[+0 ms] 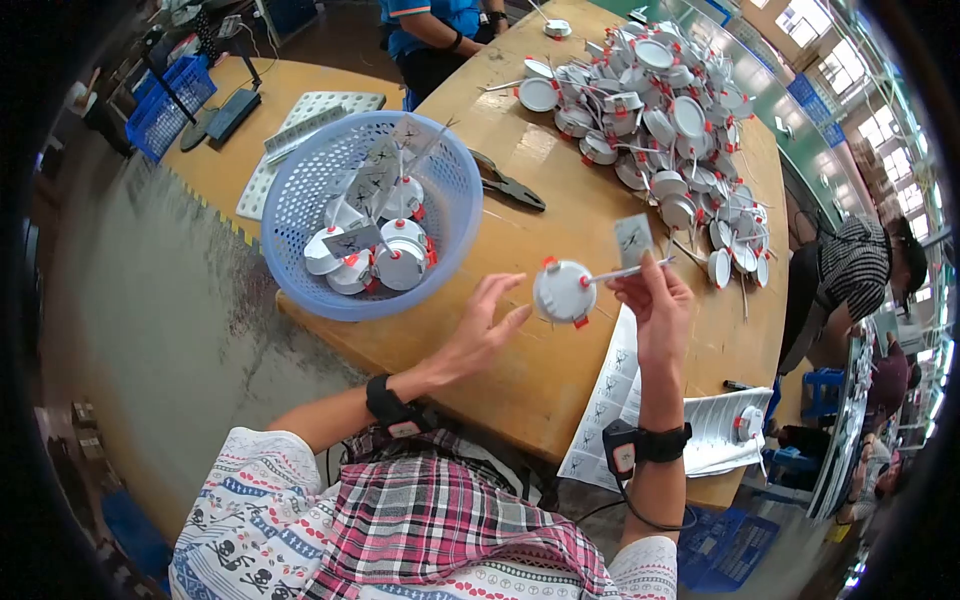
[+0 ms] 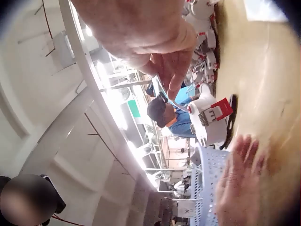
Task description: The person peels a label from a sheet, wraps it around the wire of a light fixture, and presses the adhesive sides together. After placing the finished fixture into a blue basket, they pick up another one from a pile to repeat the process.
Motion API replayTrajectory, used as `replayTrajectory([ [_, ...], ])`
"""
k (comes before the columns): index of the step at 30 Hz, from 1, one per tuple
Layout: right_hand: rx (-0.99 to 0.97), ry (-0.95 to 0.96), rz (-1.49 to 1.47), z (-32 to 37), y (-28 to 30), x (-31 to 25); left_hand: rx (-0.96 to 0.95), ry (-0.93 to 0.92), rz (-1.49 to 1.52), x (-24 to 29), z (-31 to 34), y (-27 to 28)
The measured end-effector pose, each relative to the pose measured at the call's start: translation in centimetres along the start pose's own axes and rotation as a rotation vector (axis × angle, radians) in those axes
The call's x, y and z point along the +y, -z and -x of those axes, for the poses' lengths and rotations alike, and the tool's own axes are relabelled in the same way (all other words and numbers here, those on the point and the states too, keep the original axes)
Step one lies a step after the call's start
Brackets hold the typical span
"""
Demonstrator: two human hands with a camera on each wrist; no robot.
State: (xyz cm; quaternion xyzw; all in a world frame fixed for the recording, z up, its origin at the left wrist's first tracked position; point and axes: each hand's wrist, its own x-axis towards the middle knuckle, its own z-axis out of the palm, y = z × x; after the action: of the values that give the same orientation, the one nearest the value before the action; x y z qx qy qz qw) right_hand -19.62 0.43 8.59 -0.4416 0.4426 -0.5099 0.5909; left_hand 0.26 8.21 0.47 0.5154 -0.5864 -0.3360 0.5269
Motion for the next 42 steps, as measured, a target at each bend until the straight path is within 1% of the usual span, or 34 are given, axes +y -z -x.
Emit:
replayTrajectory([
  [2, -0.006, 0.004, -0.073, -1.1, -1.9, -1.2, -0.026, 0.007, 0.031, -0.5, 0.5, 0.7],
  [4, 0.003, -0.016, -0.129, -2.1, -4.8, -1.8, -0.068, -0.01, -0.013, -1.2, 1.0, 1.0],
  [7, -0.14, -0.054, -0.147, -3.8, -9.2, -1.5, -0.128, -0.003, -0.049, -0.7, 1.2, 1.3],
  [9, -0.231, -0.145, -0.164, -4.9, -12.3, -0.8, -0.147, -0.004, -0.055, -0.4, 1.0, 1.3],
  [10, -0.332, -0.221, -0.123, -5.6, -12.9, -0.2, -0.145, -0.013, -0.055, -0.3, 1.0, 1.2],
  [12, -0.354, -0.24, 0.018, -5.8, -13.2, 1.4, -0.159, -0.029, -0.041, -0.2, 0.9, 1.1],
  [15, -0.255, -0.133, 0.151, -4.3, -11.6, 1.6, -0.196, -0.032, 0.003, -0.2, 0.7, 1.4],
  [18, -0.168, -0.013, 0.231, -2.6, -7.3, 1.4, -0.249, 0.004, 0.022, -0.2, 0.8, 1.7],
  [20, -0.109, -0.048, 0.235, -1.8, -4.0, 1.7, -0.288, 0.008, -0.002, -0.1, 0.6, 1.6],
  [23, -0.03, -0.084, 0.267, -0.8, 0.4, 2.6, -0.354, 0.09, 0.039, 1.2, 0.0, 1.2],
  [27, 0.05, -0.099, 0.315, -0.4, 3.5, 3.1, -0.411, 0.015, 0.022, 1.7, -0.3, -0.4],
  [32, 0.022, -0.059, 0.349, -1.0, 5.5, 3.3, -0.509, -0.052, -0.021, 2.5, -1.2, -2.3],
  [35, -0.012, -0.027, 0.355, -1.3, 5.8, 3.4, -0.54, -0.049, -0.031, 2.3, -1.5, -3.2],
  [38, -0.047, 0.036, 0.418, -1.7, 6.6, 4.2, -0.551, -0.123, -0.048, 1.8, -1.6, -4.5],
  [39, -0.049, 0.055, 0.453, -1.7, 7.2, 4.4, -0.567, -0.126, -0.065, 1.8, -1.9, -4.9],
  [41, -0.063, 0.034, 0.507, -1.5, 7.8, 3.6, -0.621, -0.115, -0.08, 1.7, -2.0, -5.3],
  [42, -0.043, 0.045, 0.45, -0.9, 7.8, 2.8, -0.648, -0.082, -0.076, 1.9, -1.9, -5.5],
])
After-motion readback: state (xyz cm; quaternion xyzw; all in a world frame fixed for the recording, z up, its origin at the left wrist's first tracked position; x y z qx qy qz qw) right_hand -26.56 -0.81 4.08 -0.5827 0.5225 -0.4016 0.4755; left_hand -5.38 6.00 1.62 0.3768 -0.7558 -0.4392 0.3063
